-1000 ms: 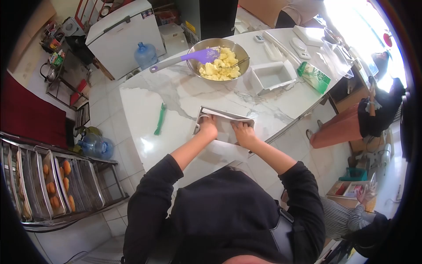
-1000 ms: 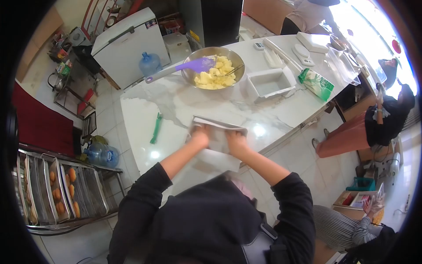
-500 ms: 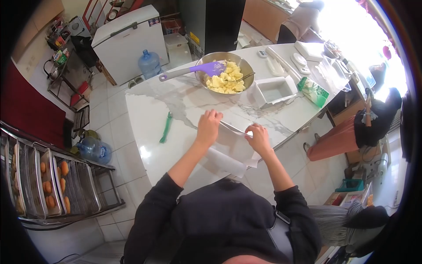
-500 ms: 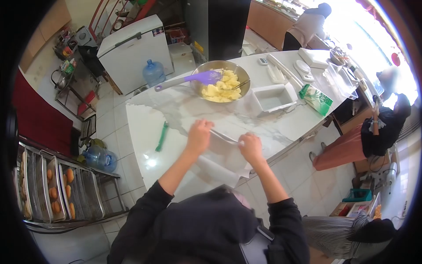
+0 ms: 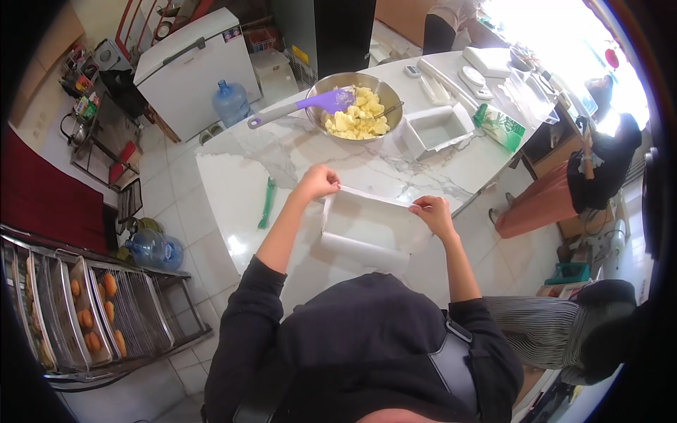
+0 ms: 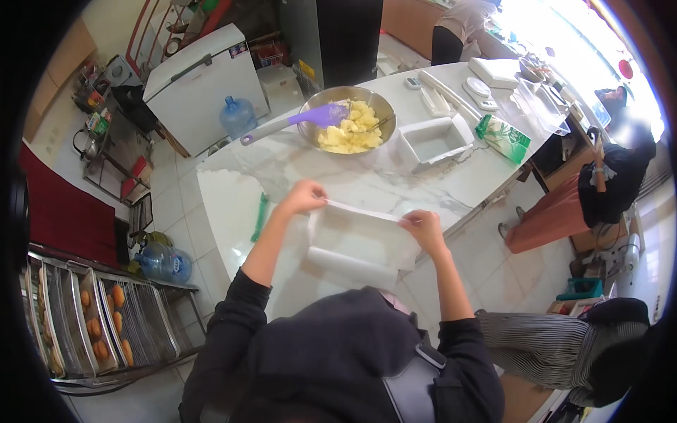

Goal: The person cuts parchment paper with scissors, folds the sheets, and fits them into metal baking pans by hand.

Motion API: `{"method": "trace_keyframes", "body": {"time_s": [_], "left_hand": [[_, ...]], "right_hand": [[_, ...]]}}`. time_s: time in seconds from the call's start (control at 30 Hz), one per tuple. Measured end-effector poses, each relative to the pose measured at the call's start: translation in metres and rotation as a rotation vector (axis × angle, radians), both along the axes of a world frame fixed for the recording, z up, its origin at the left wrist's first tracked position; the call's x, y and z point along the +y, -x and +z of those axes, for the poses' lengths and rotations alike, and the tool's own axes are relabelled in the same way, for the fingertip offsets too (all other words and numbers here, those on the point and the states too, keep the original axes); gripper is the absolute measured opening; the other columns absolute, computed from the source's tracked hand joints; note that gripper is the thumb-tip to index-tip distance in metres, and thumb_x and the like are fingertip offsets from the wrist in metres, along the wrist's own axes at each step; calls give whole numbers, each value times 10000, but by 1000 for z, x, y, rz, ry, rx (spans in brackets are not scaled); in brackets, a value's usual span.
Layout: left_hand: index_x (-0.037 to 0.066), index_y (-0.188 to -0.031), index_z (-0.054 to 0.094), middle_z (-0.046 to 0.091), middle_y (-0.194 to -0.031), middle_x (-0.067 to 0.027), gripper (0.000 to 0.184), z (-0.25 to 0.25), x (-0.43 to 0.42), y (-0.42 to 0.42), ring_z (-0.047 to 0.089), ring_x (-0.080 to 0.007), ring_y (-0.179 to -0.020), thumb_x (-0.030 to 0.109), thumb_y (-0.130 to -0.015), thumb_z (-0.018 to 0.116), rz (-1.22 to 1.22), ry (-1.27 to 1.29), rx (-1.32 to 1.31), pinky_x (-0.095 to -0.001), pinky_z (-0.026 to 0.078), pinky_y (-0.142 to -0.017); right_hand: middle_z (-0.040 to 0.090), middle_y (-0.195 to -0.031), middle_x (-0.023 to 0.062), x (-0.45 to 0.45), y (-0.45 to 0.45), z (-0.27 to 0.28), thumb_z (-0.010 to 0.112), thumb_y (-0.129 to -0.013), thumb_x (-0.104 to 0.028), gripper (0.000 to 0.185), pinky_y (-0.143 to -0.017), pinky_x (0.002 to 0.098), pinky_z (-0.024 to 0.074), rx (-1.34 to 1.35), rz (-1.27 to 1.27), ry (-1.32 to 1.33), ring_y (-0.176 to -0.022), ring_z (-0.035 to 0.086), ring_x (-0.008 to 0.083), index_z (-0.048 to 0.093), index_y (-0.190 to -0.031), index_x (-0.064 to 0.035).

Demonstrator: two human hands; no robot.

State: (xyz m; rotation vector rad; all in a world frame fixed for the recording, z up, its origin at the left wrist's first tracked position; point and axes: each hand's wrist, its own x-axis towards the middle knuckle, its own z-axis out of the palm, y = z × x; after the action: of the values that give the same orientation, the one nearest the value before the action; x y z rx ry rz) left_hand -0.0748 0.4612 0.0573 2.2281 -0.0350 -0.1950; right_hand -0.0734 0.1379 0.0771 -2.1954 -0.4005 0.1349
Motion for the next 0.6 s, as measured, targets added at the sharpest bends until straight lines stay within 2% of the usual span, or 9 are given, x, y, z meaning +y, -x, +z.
{"method": "trace_keyframes", "body": {"time_s": [0.1, 0.27, 0.4, 0.5, 0.6], "left_hand": [[62, -737, 679, 653, -692, -87, 179, -8, 5, 2, 608, -184, -622, 183, -614, 729, 27, 124, 93, -282, 481, -625], [72, -744, 686, 656, -699, -79, 212, -11, -3, 1, 621, -171, -651, 209, -599, 758, 143, 4, 25, -281, 485, -631], [58, -745, 687, 654, -694, -86, 220, -14, 0, -3, 627, -160, -668, 213, -605, 757, 152, -59, 80, -283, 491, -641], [50, -786, 680, 651, -721, -103, 225, -8, 0, -4, 627, -163, -659, 203, -631, 736, 158, 34, 227, -295, 495, -656], [35, -891, 652, 642, -813, -113, 262, 3, 0, -5, 623, -166, -741, 164, -667, 700, 152, 216, 528, -299, 494, -694]], "right_hand": [[653, -699, 116, -7, -4, -13, 687, -708, -126, 190, -605, 266, 498, 69, -22, -49, -632, 611, 143, 665, -795, 42], [650, -673, 113, -11, -10, -23, 695, -710, -146, 210, -600, 258, 498, 68, -32, -81, -627, 608, 129, 666, -791, 45], [616, -638, 54, -18, -15, -33, 666, -766, -149, 185, -574, 222, 450, 73, -68, -32, -601, 549, 81, 654, -779, 36], [587, -616, 32, -22, -20, -45, 637, -794, -172, 206, -536, 223, 408, 156, -44, -47, -576, 504, 66, 639, -755, 30], [563, -603, 10, -19, -23, -49, 620, -805, -179, 216, -519, 228, 379, 316, -51, -79, -564, 468, 57, 626, -734, 24]]}}
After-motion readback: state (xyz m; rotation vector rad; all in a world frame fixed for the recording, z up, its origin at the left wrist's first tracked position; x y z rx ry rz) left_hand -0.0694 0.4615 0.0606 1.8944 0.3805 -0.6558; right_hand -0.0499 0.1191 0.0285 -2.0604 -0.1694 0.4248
